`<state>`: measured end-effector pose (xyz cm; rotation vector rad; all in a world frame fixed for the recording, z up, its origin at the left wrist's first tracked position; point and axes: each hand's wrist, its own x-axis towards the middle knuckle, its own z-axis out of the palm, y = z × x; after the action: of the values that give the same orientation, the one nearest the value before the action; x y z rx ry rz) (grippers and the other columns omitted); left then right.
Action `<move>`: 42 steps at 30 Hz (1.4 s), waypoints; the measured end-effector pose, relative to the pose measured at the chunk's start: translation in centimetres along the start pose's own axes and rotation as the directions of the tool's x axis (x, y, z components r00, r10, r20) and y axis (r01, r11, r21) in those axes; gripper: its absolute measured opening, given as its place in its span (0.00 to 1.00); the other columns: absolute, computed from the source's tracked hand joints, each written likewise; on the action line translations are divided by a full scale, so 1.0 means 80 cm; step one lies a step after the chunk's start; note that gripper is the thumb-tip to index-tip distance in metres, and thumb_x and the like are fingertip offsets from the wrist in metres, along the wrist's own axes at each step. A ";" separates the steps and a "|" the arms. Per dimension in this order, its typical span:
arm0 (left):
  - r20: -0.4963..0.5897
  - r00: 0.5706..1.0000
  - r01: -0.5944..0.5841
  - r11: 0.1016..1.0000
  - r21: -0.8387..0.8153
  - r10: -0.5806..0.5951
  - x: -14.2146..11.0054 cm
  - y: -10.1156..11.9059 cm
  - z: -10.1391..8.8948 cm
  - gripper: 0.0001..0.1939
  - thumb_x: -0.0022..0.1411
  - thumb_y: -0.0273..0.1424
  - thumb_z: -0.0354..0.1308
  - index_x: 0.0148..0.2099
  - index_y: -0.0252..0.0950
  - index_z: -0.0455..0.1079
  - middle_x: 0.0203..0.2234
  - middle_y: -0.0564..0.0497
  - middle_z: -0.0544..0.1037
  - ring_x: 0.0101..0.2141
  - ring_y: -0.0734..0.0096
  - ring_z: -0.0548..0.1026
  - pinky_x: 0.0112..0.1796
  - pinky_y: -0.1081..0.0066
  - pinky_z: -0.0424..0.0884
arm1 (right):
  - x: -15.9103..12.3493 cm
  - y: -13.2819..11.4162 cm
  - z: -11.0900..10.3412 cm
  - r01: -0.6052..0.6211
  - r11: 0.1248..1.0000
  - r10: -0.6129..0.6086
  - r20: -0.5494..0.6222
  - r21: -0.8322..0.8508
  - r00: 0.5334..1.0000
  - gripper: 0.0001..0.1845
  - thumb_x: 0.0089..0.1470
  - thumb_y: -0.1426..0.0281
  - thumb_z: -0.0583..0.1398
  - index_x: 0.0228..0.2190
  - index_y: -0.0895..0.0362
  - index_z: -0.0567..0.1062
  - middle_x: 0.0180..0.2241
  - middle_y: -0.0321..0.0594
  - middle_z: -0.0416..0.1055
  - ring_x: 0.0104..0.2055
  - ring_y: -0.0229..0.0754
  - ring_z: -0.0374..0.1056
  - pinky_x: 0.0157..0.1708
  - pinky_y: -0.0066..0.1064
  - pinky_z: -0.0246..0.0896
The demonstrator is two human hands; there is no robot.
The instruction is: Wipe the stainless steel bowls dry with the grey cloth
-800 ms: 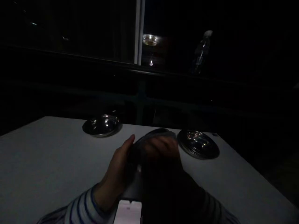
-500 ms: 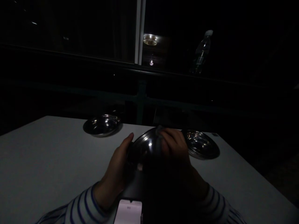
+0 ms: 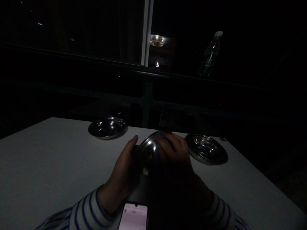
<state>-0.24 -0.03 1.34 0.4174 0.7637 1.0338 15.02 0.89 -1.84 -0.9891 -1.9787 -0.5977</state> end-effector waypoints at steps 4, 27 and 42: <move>-0.046 0.999 0.018 0.999 0.034 -0.016 0.002 0.000 -0.003 0.21 0.56 0.43 0.53 0.18 0.35 0.66 0.10 0.51 0.70 0.12 0.72 0.67 0.17 0.73 0.61 | -0.013 -0.031 0.012 0.297 0.955 -0.295 0.059 -0.014 0.954 0.14 0.57 0.68 0.53 0.44 0.57 0.70 0.43 0.39 0.69 0.49 0.44 0.57 0.49 0.40 0.49; -0.005 1.000 0.027 1.000 -0.016 -0.027 0.008 -0.003 -0.005 0.15 0.56 0.37 0.54 0.25 0.32 0.71 0.16 0.48 0.76 0.19 0.69 0.73 0.24 0.71 0.69 | 0.004 0.029 -0.006 -0.136 0.980 0.132 0.037 0.146 0.991 0.15 0.60 0.69 0.49 0.45 0.57 0.71 0.45 0.46 0.68 0.48 0.45 0.62 0.45 0.41 0.59; -0.061 0.992 -0.100 0.991 0.092 0.106 0.012 0.002 -0.009 0.13 0.57 0.37 0.55 0.32 0.31 0.73 0.25 0.47 0.79 0.28 0.66 0.76 0.31 0.68 0.70 | 0.012 0.054 -0.040 -0.535 0.805 0.564 -0.053 0.258 0.824 0.18 0.58 0.65 0.46 0.41 0.58 0.72 0.37 0.44 0.74 0.39 0.44 0.70 0.35 0.34 0.65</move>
<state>-0.57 0.85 0.56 0.5051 0.8568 1.1176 19.71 1.54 0.90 -1.2692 -1.4945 -0.0923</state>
